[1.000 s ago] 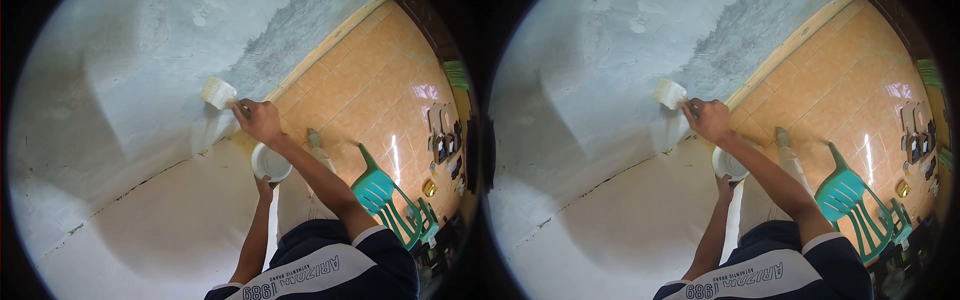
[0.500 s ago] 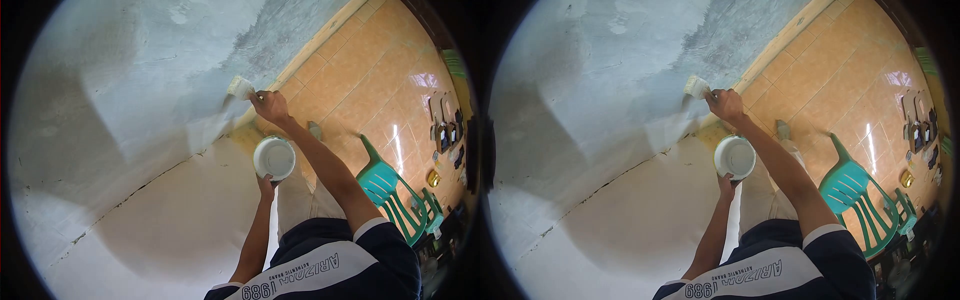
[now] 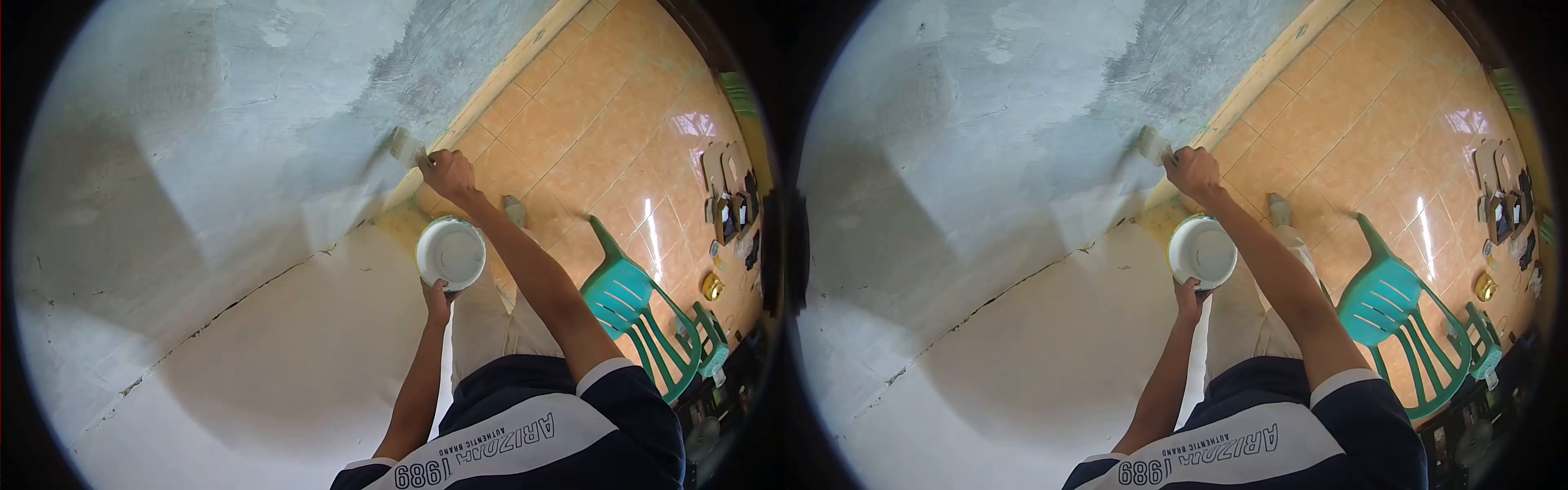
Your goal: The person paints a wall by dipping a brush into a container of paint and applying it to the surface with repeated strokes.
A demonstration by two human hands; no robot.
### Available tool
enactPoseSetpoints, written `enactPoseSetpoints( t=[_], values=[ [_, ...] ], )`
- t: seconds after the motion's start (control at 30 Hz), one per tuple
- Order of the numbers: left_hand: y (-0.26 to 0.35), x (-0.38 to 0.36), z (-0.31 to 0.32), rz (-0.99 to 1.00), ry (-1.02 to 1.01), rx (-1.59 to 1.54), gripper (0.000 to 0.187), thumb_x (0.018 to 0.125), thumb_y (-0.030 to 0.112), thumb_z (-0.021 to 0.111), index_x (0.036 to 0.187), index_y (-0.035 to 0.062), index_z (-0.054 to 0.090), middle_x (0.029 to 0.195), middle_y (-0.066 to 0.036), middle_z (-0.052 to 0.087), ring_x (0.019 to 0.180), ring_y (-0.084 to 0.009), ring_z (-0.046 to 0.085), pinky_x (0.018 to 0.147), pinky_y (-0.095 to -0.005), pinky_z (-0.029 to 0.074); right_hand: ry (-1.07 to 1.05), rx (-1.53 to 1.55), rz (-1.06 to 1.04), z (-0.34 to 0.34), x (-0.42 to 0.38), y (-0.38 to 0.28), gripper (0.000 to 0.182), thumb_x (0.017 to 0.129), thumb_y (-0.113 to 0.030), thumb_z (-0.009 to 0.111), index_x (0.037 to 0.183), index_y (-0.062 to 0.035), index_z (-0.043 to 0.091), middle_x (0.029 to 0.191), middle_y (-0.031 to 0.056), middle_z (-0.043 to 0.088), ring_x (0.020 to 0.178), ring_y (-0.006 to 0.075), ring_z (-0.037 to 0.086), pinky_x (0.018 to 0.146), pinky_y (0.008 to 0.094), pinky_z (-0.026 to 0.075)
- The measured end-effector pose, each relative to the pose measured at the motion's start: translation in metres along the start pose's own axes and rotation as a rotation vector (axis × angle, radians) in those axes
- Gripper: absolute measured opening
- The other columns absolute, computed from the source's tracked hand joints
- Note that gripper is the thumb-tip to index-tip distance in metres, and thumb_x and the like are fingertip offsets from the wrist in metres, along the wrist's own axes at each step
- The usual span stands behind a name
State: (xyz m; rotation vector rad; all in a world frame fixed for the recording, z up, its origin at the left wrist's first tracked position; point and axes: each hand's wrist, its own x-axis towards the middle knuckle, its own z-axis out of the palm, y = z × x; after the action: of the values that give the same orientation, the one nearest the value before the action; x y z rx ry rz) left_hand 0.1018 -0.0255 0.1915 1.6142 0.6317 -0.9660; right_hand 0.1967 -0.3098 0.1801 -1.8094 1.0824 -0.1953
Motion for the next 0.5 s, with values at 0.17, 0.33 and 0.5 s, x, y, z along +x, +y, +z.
enactPoseSetpoints(
  t=[0.17,0.33,0.5],
  values=[
    [-0.004,0.001,0.001,-0.018,0.037,0.011,0.075,0.077,0.004,0.057,0.148,0.013,0.034,0.133,-0.016,0.051,0.112,-0.0344,0.065,0.078,-0.0465,0.068,0.015,0.193,-0.222,-0.021,-0.024,-0.017,0.034,0.092,-0.037,0.07,0.077,-0.0066,0.074,0.064,0.0216,0.065,0.064,0.0432,0.068,0.061,0.0497,0.055],
    [-0.007,0.004,-0.002,-0.032,0.017,0.0,0.075,0.078,0.004,0.057,0.148,0.0131,0.033,0.137,-0.016,0.049,0.114,-0.0356,0.064,0.08,-0.0478,0.068,0.06,0.146,-0.256,0.005,-0.002,-0.018,0.034,0.092,-0.035,0.07,0.075,-0.0064,0.072,0.063,0.0213,0.065,0.063,0.0432,0.067,0.058,0.0509,0.055],
    [-0.004,0.001,-0.005,-0.025,0.018,-0.021,0.077,0.078,0.002,0.056,0.15,0.0135,0.03,0.14,-0.017,0.046,0.118,-0.0369,0.062,0.084,-0.0498,0.067,-0.043,0.059,-0.119,0.025,0.013,-0.001,0.039,0.093,-0.045,0.067,0.083,-0.0081,0.078,0.068,0.0216,0.068,0.071,0.0444,0.069,0.069,0.0526,0.057]
  ],
)
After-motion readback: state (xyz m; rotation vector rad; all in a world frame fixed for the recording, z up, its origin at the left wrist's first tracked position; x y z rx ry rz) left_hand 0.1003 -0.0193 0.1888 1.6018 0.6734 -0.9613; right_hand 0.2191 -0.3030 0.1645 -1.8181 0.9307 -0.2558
